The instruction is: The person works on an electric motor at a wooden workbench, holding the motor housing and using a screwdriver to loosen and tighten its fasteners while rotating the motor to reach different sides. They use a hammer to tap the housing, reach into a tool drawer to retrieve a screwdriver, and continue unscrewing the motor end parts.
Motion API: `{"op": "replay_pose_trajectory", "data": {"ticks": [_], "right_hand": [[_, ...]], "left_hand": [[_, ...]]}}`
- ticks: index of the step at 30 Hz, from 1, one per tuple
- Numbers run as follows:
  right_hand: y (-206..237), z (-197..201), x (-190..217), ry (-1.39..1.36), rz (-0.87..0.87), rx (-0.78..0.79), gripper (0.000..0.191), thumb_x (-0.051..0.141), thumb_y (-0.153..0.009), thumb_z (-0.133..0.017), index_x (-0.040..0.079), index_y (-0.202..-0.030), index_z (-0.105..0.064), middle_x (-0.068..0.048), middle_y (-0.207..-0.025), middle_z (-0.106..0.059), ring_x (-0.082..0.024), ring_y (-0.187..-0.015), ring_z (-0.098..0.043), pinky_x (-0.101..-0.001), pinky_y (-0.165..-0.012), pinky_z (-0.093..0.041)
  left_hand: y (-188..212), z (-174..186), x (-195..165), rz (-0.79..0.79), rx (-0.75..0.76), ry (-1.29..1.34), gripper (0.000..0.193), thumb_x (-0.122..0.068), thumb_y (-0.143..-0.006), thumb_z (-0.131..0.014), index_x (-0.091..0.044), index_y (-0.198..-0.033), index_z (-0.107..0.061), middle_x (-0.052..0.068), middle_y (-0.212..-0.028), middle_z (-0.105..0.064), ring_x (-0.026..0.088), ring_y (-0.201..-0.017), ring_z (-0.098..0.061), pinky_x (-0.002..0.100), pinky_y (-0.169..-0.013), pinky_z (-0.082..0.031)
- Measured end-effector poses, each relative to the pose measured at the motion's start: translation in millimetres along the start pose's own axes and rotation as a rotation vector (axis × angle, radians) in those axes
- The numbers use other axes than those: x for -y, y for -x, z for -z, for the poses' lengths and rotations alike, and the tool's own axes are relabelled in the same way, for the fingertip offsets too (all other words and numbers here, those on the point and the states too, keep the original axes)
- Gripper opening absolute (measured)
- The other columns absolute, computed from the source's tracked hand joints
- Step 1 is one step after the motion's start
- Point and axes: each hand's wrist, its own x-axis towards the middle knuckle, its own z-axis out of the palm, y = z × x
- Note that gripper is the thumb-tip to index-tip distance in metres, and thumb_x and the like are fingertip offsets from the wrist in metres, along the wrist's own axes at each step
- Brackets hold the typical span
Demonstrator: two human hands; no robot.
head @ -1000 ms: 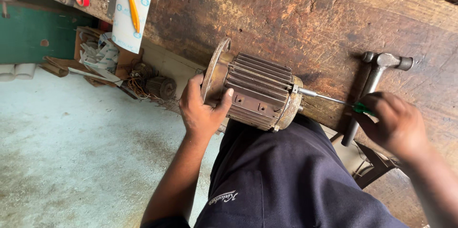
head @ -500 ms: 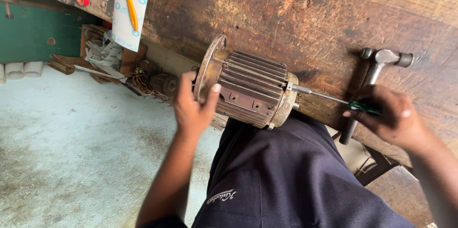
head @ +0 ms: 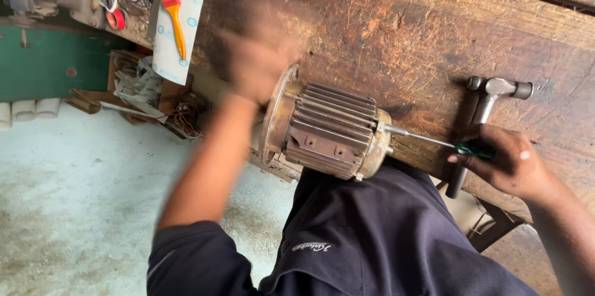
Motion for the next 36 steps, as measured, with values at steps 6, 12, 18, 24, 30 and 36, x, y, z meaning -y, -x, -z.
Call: {"op": "replay_pose_trajectory", "data": {"ticks": [6,12,18,24,30,36], "right_hand": [[12,-6,3,-0.063,-0.105,0.018,0.032,0.014,-0.077,-0.08,0.001,-0.104,-0.068,-0.008,-0.082,-0.078,-0.016,-0.071,-0.077,-0.0298,-0.064,-0.061],[14,-7,7,-0.015,-0.165,0.003,0.035,0.014,-0.074,-0.083,0.001,-0.103,-0.069,-0.009,-0.078,-0.077,-0.017,-0.068,-0.075,-0.0307,-0.062,-0.059],[15,-13,12,-0.033,-0.146,-0.003,0.032,0.017,-0.078,-0.082,0.004,-0.104,-0.069,-0.008,-0.081,-0.077,-0.017,-0.07,-0.074,-0.031,-0.063,-0.059],[13,-14,5,0.006,-0.176,-0.016,0.033,0.017,-0.075,-0.083,0.003,-0.102,-0.068,-0.009,-0.079,-0.077,-0.017,-0.07,-0.076,-0.0319,-0.064,-0.06],[14,-15,0,-0.098,-0.133,0.006,0.028,0.016,-0.08,-0.079,0.003,-0.102,-0.068,-0.007,-0.081,-0.077,-0.017,-0.073,-0.078,-0.0312,-0.064,-0.061],[12,-11,1,-0.032,-0.09,0.009,0.031,0.017,-0.075,-0.082,0.003,-0.099,-0.068,-0.008,-0.077,-0.077,-0.018,-0.071,-0.075,-0.0314,-0.062,-0.059]], "left_hand": [[22,-10,67,0.055,0.077,-0.068,0.102,-0.088,-0.096,-0.012,-0.018,-0.168,-0.003,0.007,-0.178,0.003,0.019,-0.166,0.002,0.043,-0.14,0.009],[-2,18,-2,-0.009,-0.09,-0.143,0.106,-0.09,-0.093,-0.007,-0.016,-0.17,-0.008,0.008,-0.177,-0.004,0.021,-0.167,-0.006,0.042,-0.139,0.002],[27,-22,34,0.022,0.071,-0.141,0.103,-0.088,-0.096,-0.011,-0.018,-0.172,-0.001,0.006,-0.176,0.006,0.021,-0.167,0.006,0.043,-0.139,0.008],[26,7,37,0.032,0.048,0.296,0.099,-0.083,-0.097,-0.024,-0.022,-0.173,-0.006,0.002,-0.177,-0.001,0.022,-0.166,0.001,0.045,-0.137,0.005],[25,-4,43,0.049,0.061,0.161,0.091,-0.083,-0.099,-0.017,-0.029,-0.173,-0.007,-0.003,-0.177,0.001,0.019,-0.166,-0.001,0.047,-0.139,0.001],[25,-4,25,0.133,0.136,-0.211,0.097,-0.086,-0.099,-0.009,-0.024,-0.172,-0.005,0.002,-0.177,0.004,0.022,-0.166,0.0,0.048,-0.143,-0.002]]}}
